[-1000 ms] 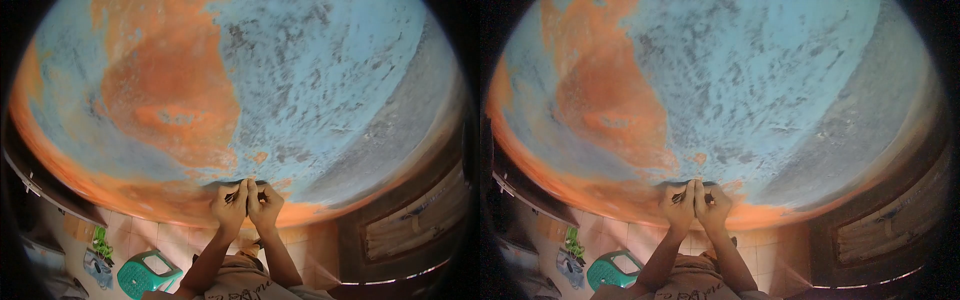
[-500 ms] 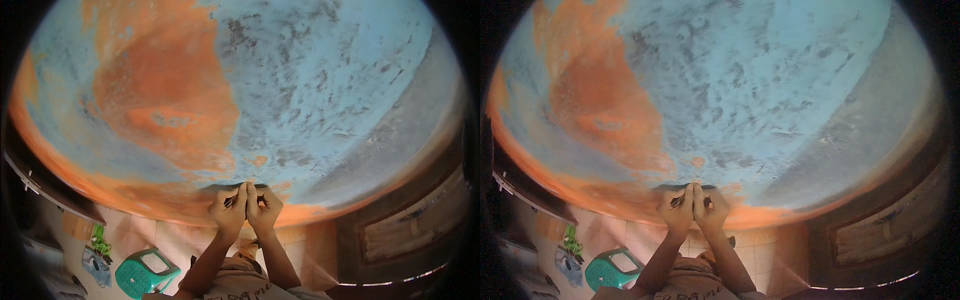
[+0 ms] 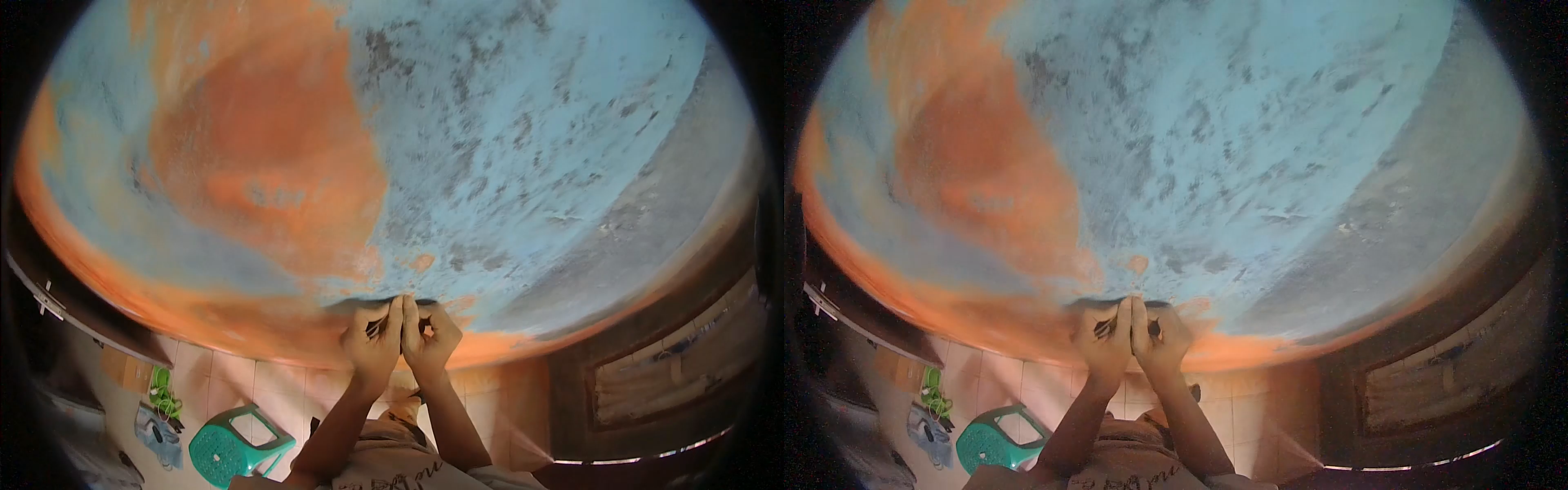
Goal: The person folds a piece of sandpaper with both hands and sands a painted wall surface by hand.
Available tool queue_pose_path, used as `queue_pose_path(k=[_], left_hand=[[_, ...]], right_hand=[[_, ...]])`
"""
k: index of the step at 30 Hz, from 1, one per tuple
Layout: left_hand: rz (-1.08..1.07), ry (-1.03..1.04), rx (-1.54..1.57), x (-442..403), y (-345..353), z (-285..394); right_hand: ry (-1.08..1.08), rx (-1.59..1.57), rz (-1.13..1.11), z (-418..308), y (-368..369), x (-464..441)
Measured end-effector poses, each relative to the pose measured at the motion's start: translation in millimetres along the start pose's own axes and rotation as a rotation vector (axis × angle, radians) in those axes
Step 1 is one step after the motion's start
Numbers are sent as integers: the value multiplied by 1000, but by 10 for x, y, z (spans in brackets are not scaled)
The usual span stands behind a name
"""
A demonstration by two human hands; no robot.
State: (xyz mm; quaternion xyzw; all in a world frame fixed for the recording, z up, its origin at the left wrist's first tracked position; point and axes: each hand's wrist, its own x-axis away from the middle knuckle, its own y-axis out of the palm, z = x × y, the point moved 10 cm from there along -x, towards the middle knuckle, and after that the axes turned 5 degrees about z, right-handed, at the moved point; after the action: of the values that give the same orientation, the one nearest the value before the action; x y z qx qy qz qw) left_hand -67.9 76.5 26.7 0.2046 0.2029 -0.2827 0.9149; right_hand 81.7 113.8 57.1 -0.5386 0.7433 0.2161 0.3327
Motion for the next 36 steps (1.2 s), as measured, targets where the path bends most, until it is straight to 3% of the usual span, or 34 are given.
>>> queue_pose_path(k=[24,30,32,36], left_hand=[[9,85,-140,88,-38,-85],[-20,160,-110,14,-15,148],[-73,360,-110,109,-19,261],[-118,365,-119,82,-24,323]], right_hand=[[-310,184,118,-72,-22,58],[-297,177,121,-105,-27,83],[-284,197,111,-106,-26,70],[-303,149,117,-198,-16,40]])
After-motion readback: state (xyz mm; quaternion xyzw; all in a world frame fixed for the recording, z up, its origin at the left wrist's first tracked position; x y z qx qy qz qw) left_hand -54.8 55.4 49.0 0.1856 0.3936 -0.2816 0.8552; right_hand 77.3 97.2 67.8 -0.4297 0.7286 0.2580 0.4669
